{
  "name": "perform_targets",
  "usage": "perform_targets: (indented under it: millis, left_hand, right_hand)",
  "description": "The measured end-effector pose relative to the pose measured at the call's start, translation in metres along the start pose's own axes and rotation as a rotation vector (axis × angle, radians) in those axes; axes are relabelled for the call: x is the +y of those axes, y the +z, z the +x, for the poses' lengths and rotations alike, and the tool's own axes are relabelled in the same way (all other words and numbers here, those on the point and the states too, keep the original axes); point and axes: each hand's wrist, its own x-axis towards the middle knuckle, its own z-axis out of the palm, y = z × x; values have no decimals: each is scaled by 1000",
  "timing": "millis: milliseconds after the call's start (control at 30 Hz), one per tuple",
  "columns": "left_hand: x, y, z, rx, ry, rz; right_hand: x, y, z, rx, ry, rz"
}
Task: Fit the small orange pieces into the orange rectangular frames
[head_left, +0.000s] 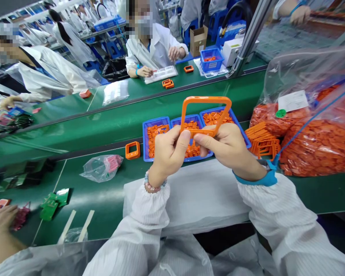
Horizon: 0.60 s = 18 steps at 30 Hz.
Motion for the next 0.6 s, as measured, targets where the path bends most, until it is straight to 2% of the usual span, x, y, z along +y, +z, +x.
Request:
perform_targets:
  millis: [300,500,600]
  left_hand:
    - [3,-1,6,-19,148,199]
    - [1,0,6,-1,158,216]
    - [-2,3,6,-6,99,182]
  right_hand:
    - [-5,-1,-1,-33,-1,-54]
    - [-8,3,-5,5,-3,-83]
    - [-5,1,-6,36,15,-195]
